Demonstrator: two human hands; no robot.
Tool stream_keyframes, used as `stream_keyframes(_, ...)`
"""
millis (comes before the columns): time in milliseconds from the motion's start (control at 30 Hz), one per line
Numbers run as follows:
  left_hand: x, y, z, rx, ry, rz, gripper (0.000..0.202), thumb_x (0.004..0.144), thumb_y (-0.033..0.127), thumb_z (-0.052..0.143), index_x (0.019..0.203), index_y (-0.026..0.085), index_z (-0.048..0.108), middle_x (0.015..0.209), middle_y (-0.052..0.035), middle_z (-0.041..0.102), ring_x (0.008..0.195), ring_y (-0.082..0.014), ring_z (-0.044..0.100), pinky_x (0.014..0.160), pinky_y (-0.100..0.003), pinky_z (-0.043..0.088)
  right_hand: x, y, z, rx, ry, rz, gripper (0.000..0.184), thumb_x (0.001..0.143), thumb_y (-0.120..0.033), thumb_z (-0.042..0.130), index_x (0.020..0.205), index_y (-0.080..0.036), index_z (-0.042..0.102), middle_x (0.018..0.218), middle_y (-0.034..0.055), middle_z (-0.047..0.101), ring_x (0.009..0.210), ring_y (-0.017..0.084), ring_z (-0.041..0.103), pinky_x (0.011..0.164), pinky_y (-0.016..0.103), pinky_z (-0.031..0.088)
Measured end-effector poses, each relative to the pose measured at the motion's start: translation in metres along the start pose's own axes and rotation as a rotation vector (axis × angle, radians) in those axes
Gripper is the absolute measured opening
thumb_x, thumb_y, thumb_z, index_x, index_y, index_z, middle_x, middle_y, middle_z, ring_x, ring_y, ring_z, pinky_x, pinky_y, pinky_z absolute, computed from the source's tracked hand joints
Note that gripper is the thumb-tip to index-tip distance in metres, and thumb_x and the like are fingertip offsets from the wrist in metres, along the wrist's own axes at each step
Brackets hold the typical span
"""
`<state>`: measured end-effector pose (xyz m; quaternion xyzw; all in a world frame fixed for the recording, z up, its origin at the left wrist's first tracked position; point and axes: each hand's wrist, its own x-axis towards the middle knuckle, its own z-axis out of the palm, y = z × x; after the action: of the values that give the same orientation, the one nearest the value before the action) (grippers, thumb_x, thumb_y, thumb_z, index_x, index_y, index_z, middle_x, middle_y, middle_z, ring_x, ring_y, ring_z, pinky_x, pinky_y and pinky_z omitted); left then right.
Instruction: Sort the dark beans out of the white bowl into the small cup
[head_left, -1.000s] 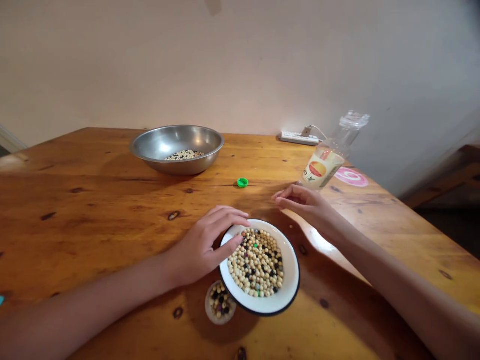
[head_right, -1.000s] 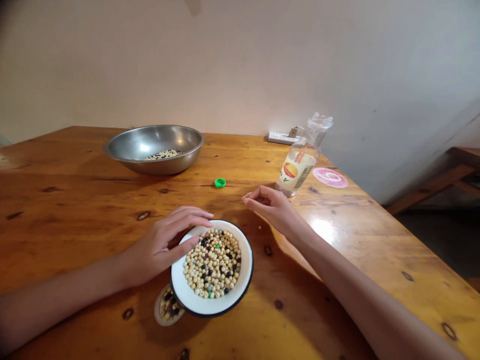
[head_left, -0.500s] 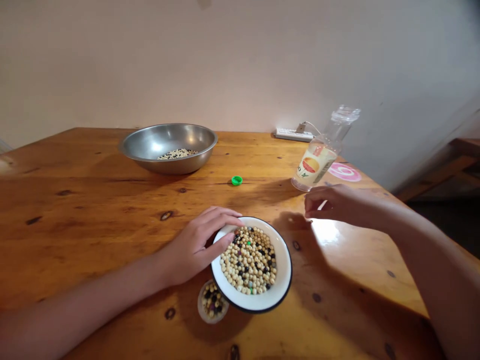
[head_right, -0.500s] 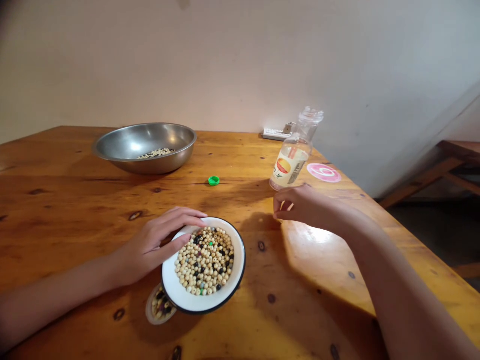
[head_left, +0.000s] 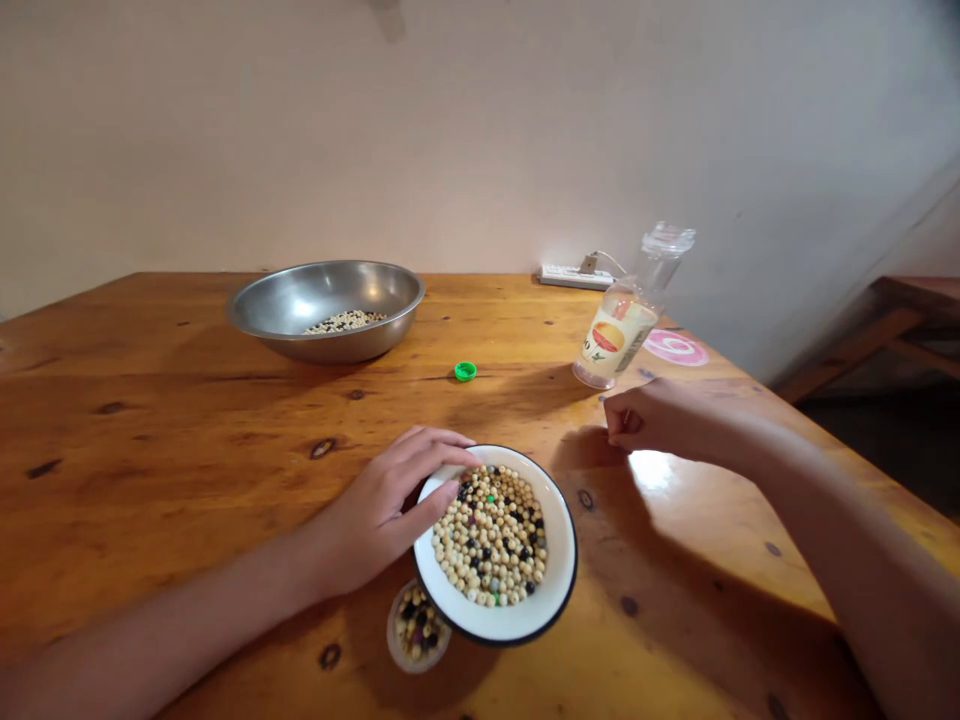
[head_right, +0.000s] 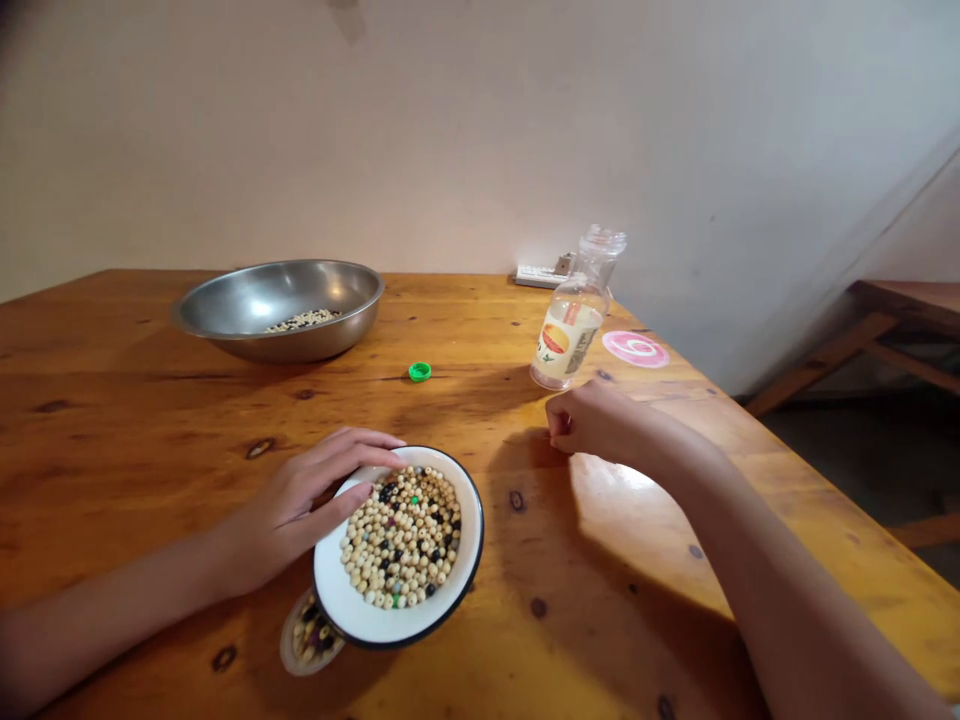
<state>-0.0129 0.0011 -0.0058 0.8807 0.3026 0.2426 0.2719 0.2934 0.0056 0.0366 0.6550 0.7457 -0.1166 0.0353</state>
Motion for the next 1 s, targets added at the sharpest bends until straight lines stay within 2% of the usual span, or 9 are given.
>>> stream_keyframes(67, 0.0, 0.0, 0.0, 0.002, -0.006, -0.003, 0.025, 0.092, 0.025, 0.039, 0.109, 0.022, 0.058, 0.118, -0.0049, 0.055, 0.112, -0.0185, 0.05, 0.097, -0.029, 0.036, 0.004, 0.003, 0.003, 0.053, 0.083, -0.007, 0.018, 0.06, -0.007, 0.054, 0.047, -0.017, 0.048, 0.046, -0.0041, 0.043, 0.043, 0.007, 0.033, 0.041, 0.02, 0.022)
stream_keyframes(133, 0.0, -0.001, 0.001, -0.006, 0.009, -0.007, 0.024, 0.092, 0.025, 0.04, 0.108, 0.023, 0.058, 0.118, -0.0044, 0.055, 0.111, -0.0185, 0.05, 0.096, -0.03, 0.036, 0.009, 0.007, 0.007, 0.161, 0.159, -0.022, 0.017, 0.061, -0.008, 0.055, 0.048, -0.017, 0.049, 0.047, -0.0039, 0.047, 0.046, 0.008, 0.04, 0.043, 0.021, 0.028)
stream_keyframes(233, -0.001, -0.001, 0.003, -0.012, 0.076, 0.004, 0.023, 0.091, 0.024, 0.042, 0.107, 0.024, 0.058, 0.118, -0.0038, 0.054, 0.11, -0.0184, 0.05, 0.096, -0.03, 0.036, 0.016, 0.005, 0.013, 0.595, 0.213, -0.081, 0.008, 0.067, -0.021, 0.062, 0.063, -0.017, 0.057, 0.06, -0.0013, 0.061, 0.056, 0.011, 0.054, 0.052, 0.022, 0.041)
stream_keyframes(333, -0.002, 0.0, 0.004, 0.0, 0.177, 0.055, 0.022, 0.09, 0.021, 0.045, 0.11, 0.025, 0.054, 0.113, -0.0027, 0.055, 0.109, -0.0171, 0.049, 0.095, -0.029, 0.036, 0.016, -0.02, 0.019, 1.04, 0.297, -0.195, 0.021, 0.066, -0.029, 0.071, 0.064, -0.016, 0.055, 0.077, 0.0017, 0.066, 0.069, 0.011, 0.06, 0.064, 0.023, 0.047)
stream_keyframes(467, -0.003, 0.002, 0.003, 0.013, 0.288, 0.136, 0.021, 0.088, 0.016, 0.051, 0.106, 0.025, 0.051, 0.1, -0.0001, 0.057, 0.1, -0.015, 0.051, 0.088, -0.027, 0.04, 0.004, -0.072, 0.031, 1.384, 0.254, -0.374, 0.026, 0.07, -0.03, 0.072, 0.063, -0.017, 0.051, 0.072, 0.0007, 0.064, 0.066, 0.01, 0.06, 0.063, 0.023, 0.049)
stream_keyframes(567, -0.004, 0.003, 0.004, 0.01, 0.315, 0.17, 0.023, 0.084, 0.014, 0.058, 0.103, 0.025, 0.051, 0.095, 0.0, 0.057, 0.094, -0.0153, 0.052, 0.084, -0.027, 0.042, -0.006, -0.101, 0.043, 1.446, 0.252, -0.452, 0.021, 0.073, -0.026, 0.071, 0.067, -0.017, 0.053, 0.079, 0.0019, 0.066, 0.068, 0.01, 0.062, 0.063, 0.022, 0.051)
stream_keyframes(667, -0.003, 0.002, 0.008, -0.036, 0.343, 0.167, 0.023, 0.082, 0.012, 0.061, 0.099, 0.024, 0.051, 0.092, 0.0, 0.056, 0.09, -0.0143, 0.053, 0.08, -0.025, 0.043, -0.011, -0.114, 0.051, 1.315, 0.339, -0.527, 0.014, 0.076, -0.02, 0.066, 0.068, -0.017, 0.056, 0.081, 0.0033, 0.066, 0.074, 0.011, 0.064, 0.068, 0.023, 0.052)
stream_keyframes(767, 0.0, 0.0, 0.011, -0.103, 0.367, 0.199, 0.023, 0.08, 0.009, 0.062, 0.095, 0.024, 0.052, 0.087, 0.0013, 0.056, 0.085, -0.0126, 0.055, 0.076, -0.023, 0.044, -0.011, -0.116, 0.054, 1.196, 0.433, -0.581, 0.012, 0.077, -0.019, 0.065, 0.069, -0.017, 0.056, 0.081, 0.0043, 0.068, 0.077, 0.013, 0.065, 0.072, 0.024, 0.052)
stream_keyframes(1000, 0.002, 0.003, 0.011, -0.14, 0.379, 0.214, 0.015, 0.079, 0.008, 0.064, 0.083, 0.02, 0.055, 0.081, 0.0016, 0.058, 0.079, -0.0106, 0.057, 0.071, -0.021, 0.045, -0.011, -0.114, 0.052, 1.141, 0.389, -0.543, 0.013, 0.08, -0.024, 0.063, 0.07, -0.017, 0.057, 0.08, 0.0053, 0.07, 0.076, 0.015, 0.067, 0.071, 0.025, 0.052)
